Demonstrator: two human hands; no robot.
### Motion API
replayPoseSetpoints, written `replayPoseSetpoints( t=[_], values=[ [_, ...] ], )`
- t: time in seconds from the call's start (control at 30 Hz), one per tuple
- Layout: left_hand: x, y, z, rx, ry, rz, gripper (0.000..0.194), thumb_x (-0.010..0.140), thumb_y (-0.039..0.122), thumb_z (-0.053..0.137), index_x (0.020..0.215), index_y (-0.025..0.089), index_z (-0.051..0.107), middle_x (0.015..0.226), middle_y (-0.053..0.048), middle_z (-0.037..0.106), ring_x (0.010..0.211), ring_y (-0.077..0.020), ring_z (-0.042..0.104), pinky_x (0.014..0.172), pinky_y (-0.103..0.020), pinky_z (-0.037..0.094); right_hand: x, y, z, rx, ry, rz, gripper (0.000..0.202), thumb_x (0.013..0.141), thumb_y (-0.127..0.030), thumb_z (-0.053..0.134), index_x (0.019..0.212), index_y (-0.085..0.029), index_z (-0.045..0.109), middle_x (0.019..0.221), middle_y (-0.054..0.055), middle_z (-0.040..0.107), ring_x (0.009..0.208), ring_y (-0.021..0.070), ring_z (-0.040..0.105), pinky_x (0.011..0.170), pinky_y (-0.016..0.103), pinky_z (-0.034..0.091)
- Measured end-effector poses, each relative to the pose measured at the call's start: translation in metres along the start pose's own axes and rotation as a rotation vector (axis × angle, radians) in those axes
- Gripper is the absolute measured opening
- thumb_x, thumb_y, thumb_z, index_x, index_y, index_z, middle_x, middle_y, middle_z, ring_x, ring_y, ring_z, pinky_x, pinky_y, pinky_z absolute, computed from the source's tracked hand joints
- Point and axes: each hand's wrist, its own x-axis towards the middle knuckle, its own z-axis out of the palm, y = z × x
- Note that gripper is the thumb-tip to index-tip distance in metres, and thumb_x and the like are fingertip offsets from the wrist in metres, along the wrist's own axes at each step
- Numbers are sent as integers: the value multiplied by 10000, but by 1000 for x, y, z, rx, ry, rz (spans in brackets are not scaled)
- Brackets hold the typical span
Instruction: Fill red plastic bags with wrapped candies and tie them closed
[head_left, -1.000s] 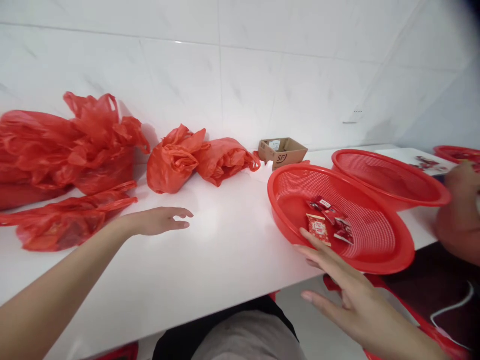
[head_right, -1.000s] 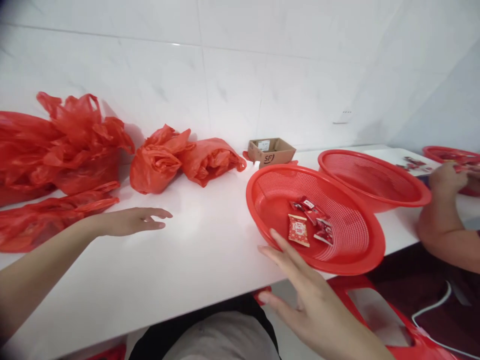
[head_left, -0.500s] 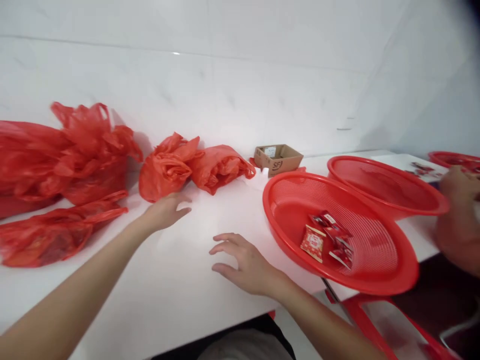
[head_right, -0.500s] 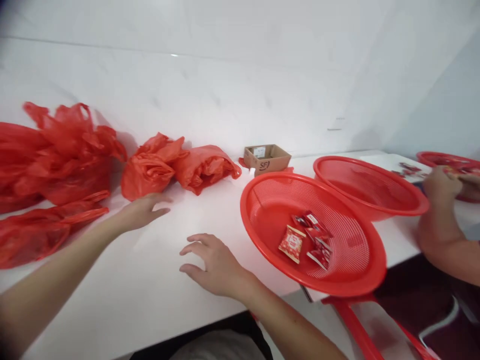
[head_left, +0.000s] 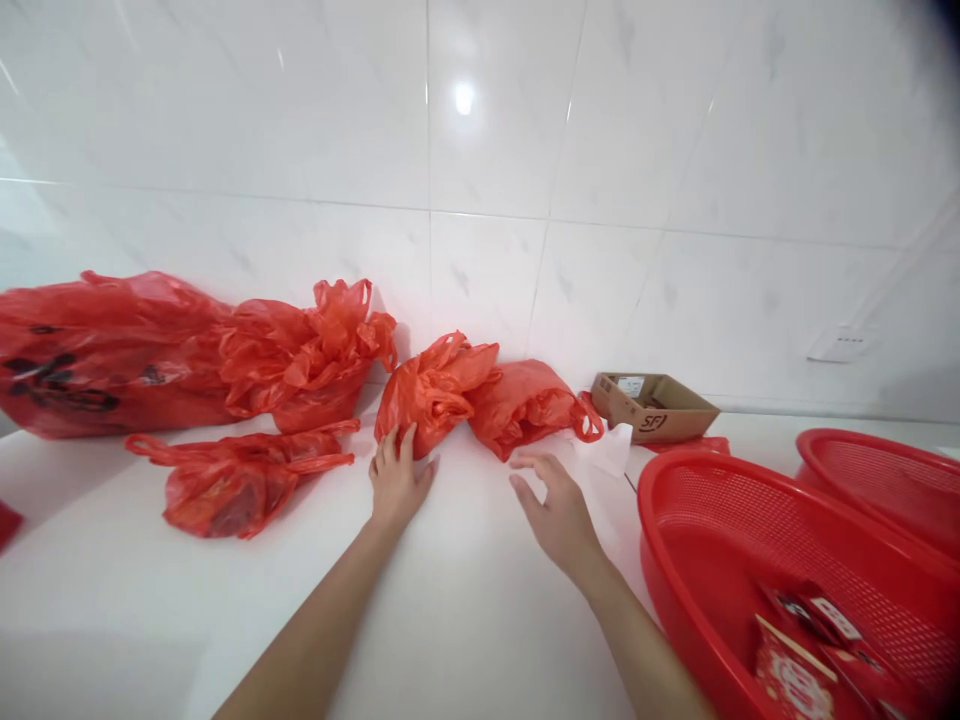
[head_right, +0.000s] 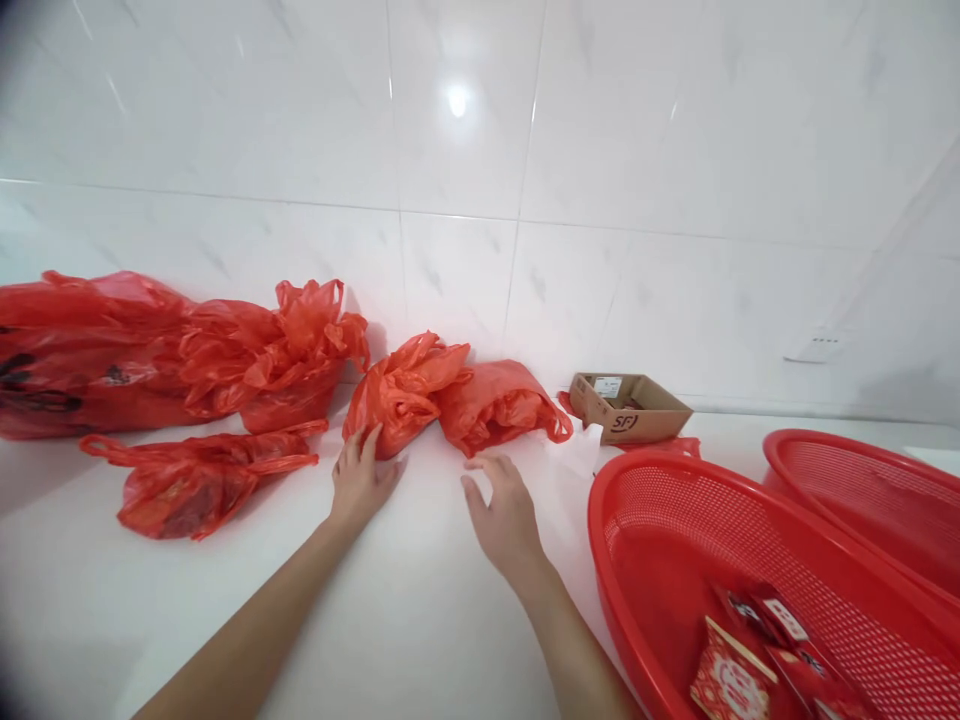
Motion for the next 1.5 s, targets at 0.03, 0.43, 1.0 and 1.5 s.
replayPoseSetpoints(
  t=[0.03,0.43,1.0,1.5],
  values=[
    [0,0,1,-5,10,10,597,909,359,524,1455,161,386,1504,-224,379,1402,-392,342,1082,-578,339,13,11,7,-8,61,17,240,899,-338,496,1029,-200,645,1114,89,634,1075,237,579,882,390,498],
    [-25,62,4,-167,-133,605,562,898,119,455,1443,237,384,1544,-125,396,1493,-310,213,1123,-543,363,67,80,71,98,360,189,609,885,-405,467,1448,-183,403,1387,159,513,1244,264,514,949,414,481],
    [119,112,73,209,-402,628,498,899,133,540,1391,204,511,1528,-148,424,1463,-346,268,1147,-559,278,73,35,34,346,520,122,532,990,-469,309,866,-146,714,949,119,737,974,229,670,923,358,496],
    [106,117,49,203,-413,621,760,808,120,627,1478,379,380,1668,-57,75,1494,-381,135,1131,-664,209,68,96,52,144,373,164,283,760,-340,523,967,-188,641,887,91,664,813,241,586,718,369,476]
  ],
)
